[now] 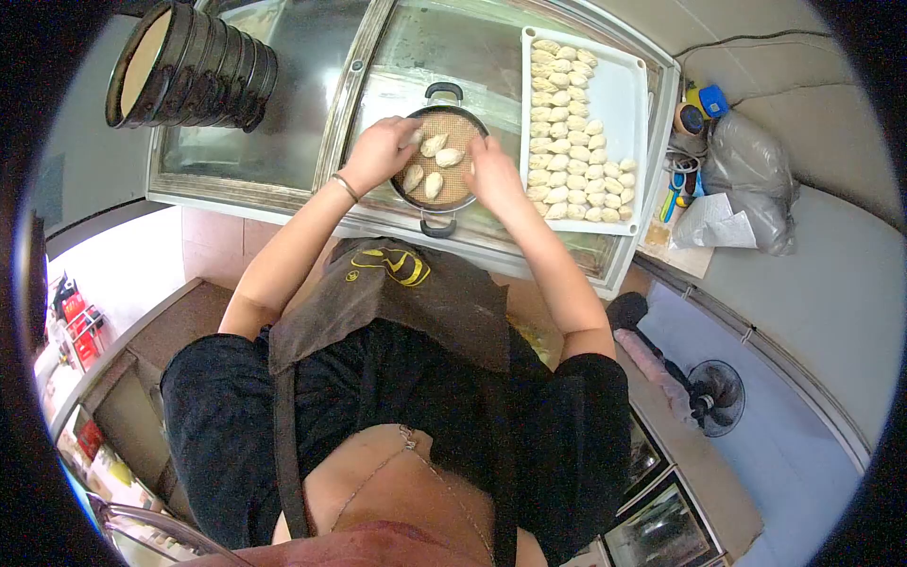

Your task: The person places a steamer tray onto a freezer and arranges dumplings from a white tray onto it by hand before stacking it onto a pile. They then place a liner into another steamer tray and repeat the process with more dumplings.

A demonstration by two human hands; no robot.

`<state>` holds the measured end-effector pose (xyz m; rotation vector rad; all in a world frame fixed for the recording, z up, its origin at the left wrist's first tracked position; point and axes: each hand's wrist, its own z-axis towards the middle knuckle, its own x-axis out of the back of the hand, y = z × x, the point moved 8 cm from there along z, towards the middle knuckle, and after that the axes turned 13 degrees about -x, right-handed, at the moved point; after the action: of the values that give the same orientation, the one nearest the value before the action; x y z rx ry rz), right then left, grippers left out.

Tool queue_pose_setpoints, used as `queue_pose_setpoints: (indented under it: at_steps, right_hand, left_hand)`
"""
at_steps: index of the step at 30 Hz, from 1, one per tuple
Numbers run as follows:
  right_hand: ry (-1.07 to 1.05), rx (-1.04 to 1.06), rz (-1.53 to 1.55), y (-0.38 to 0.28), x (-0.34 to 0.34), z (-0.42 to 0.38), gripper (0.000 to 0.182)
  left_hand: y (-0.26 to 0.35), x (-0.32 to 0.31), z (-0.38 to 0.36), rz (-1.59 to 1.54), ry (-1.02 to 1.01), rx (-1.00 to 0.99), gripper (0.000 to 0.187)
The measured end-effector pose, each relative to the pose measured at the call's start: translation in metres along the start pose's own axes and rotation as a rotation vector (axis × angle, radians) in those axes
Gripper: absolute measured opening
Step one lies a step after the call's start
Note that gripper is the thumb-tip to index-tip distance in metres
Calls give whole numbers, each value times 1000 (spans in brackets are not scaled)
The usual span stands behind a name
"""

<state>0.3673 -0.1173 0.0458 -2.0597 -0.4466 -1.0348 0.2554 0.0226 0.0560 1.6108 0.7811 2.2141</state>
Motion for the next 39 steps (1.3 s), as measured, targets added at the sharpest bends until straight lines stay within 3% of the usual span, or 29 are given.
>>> queue_pose_setpoints:
  at_steps: [1, 3, 6, 13, 17, 19, 29, 35, 37, 39]
  right_hand:
    - [2, 5, -4, -2, -3, -1, 41]
    - [-20, -3, -73, 0, -15, -4, 47]
    - [-19, -1, -63, 2, -24, -6, 49]
    - [73, 154, 21, -4, -27, -20, 46]
    - [56, 112, 11, 6, -29, -20, 47]
    - [84, 268, -58, 1, -29, -20, 46]
    - [151, 154, -169, -8, -19, -20, 46]
    - [144, 200, 17, 4, -14, -19, 47]
    - [8, 99, 227, 12, -19, -17, 43]
    - [77, 167, 109, 9, -21, -19, 39]
  left_hand:
    - [0, -1, 5, 2, 6, 1, 27]
    - [3, -15, 11, 307, -213, -69, 18]
    - [-3, -32, 9, 410, -365, -83, 19]
    - [-4, -30, 6, 414, -322, -124, 16]
    - [-5, -29, 6, 361, -349, -143, 16]
    - [-7, -30, 5, 357, -367, -151, 16]
    - [-2, -20, -1, 273, -211, -148, 19]
    - [-6, -16, -5, 245, -219, -107, 23]
    - [-6, -16, -6, 257, -226, -105, 24]
    - [-7, -17, -6, 228, -216, -97, 26]
